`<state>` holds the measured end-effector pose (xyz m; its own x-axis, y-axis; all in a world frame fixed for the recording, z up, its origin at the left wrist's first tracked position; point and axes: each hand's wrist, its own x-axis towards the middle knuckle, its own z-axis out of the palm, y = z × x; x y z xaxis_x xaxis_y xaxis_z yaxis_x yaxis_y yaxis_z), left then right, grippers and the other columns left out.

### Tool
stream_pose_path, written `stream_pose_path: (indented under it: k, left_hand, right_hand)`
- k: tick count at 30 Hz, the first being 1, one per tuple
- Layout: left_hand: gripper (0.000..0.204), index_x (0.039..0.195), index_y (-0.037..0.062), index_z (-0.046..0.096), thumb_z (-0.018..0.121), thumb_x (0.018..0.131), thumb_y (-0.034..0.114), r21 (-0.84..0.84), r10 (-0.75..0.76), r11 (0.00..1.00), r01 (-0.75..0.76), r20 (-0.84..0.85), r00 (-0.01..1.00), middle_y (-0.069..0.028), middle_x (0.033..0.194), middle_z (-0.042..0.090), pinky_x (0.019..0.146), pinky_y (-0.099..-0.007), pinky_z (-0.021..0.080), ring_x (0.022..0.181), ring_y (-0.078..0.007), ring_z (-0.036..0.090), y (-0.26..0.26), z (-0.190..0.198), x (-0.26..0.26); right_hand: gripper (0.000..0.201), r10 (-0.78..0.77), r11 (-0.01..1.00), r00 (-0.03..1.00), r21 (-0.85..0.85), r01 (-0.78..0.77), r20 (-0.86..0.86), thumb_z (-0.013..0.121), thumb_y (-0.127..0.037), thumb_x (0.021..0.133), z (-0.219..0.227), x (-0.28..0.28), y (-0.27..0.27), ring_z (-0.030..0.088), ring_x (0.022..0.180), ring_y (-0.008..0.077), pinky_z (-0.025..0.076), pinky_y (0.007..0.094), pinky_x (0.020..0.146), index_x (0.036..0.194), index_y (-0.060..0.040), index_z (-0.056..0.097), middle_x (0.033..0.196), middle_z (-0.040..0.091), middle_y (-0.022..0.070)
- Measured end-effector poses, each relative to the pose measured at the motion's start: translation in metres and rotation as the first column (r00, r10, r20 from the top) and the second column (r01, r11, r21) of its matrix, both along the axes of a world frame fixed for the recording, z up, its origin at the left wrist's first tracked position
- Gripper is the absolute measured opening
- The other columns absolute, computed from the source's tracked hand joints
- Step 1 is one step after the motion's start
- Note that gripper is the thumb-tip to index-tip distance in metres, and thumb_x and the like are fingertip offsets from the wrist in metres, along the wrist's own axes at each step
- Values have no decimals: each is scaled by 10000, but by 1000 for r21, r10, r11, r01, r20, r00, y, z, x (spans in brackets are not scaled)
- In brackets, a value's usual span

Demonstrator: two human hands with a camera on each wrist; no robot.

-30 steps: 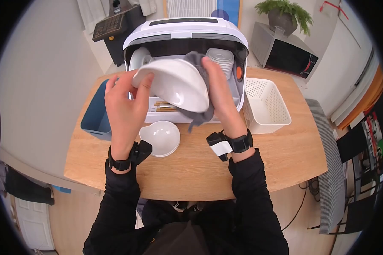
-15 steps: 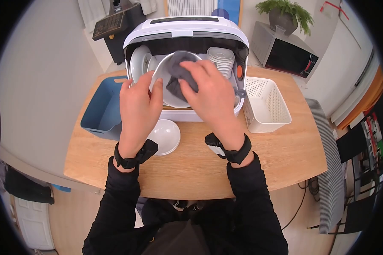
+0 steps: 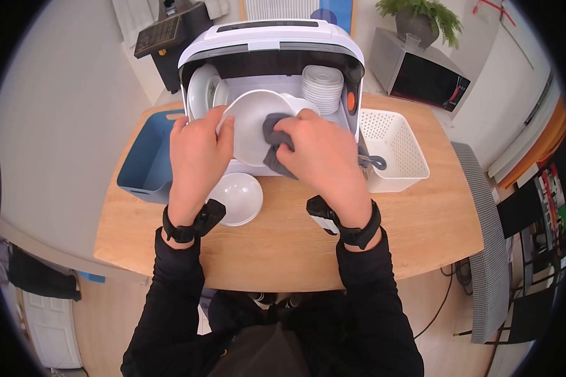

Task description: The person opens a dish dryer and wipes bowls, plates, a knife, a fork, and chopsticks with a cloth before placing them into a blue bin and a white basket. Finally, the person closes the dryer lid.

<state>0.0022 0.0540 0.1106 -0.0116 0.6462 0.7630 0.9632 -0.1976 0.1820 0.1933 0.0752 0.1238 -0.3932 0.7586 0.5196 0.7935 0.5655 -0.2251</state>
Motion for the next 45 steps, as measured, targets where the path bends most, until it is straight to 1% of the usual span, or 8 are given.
stream_pose_path:
  k: [4,8,15,24,27,30,36,45]
  left_hand:
    - [165,954,41,672,605,896,180,-90,-37,995,50,144,989,-154,626,620,718,-405,499,625,-355,621,-11,8,-20]
    - [258,1087,12,668,567,911,171,-303,-100,922,241,415,904,-205,785,673,690,-393,506,690,-364,653,-29,2,-44]
    - [323,1215,22,626,561,934,166,-432,-80,821,374,561,824,-142,763,681,662,-344,505,636,-207,667,-51,-35,-70]
    - [322,1221,26,630,567,944,176,-599,-40,748,286,389,920,-135,811,682,662,-316,513,639,-185,659,-43,-67,-72]
    - [327,1200,64,662,566,910,182,-593,-19,781,197,293,956,-196,897,704,760,-410,523,838,-341,680,-43,-71,-72]
    - [320,1182,72,670,567,901,183,-606,18,785,125,223,975,-205,933,700,788,-426,527,900,-364,665,-45,-66,-69]
    - [300,1147,91,685,605,899,240,-556,-13,827,79,121,993,-165,864,703,742,-403,522,777,-319,679,-42,-88,-74]
    - [298,1122,112,691,614,896,289,-545,2,838,22,43,999,-166,802,700,660,-421,533,775,-329,684,-42,-86,-71]
  right_hand:
    - [290,-18,999,975,28,25,-222,671,-193,785,15,21,-3,653,925,293,509,345,795,1063,-113,704,1017,680,89]
    - [307,-22,998,929,43,40,-369,685,-199,792,17,29,4,656,956,270,503,331,829,1086,-112,702,1061,683,96]
    - [323,4,1000,936,21,3,-353,661,-257,794,12,26,10,645,1010,301,507,373,838,1093,-142,709,1113,682,94]
    - [318,18,1000,949,16,-14,-313,661,-266,803,13,21,6,635,1024,297,502,374,851,1095,-150,712,1109,681,92]
    - [316,8,1000,950,15,-3,-312,662,-267,802,14,19,4,635,1017,295,501,372,848,1092,-153,713,1095,683,89]
    - [317,8,1000,951,13,-4,-308,663,-268,800,14,19,5,636,1013,294,502,372,845,1092,-154,713,1087,685,88]
    - [320,-8,1000,954,-1,8,-300,660,-269,801,14,22,9,638,1014,294,502,375,842,1094,-151,712,1091,683,87]
    - [319,-24,1000,945,4,26,-327,657,-267,804,16,28,10,643,1000,307,505,381,827,1096,-150,710,1091,681,93]
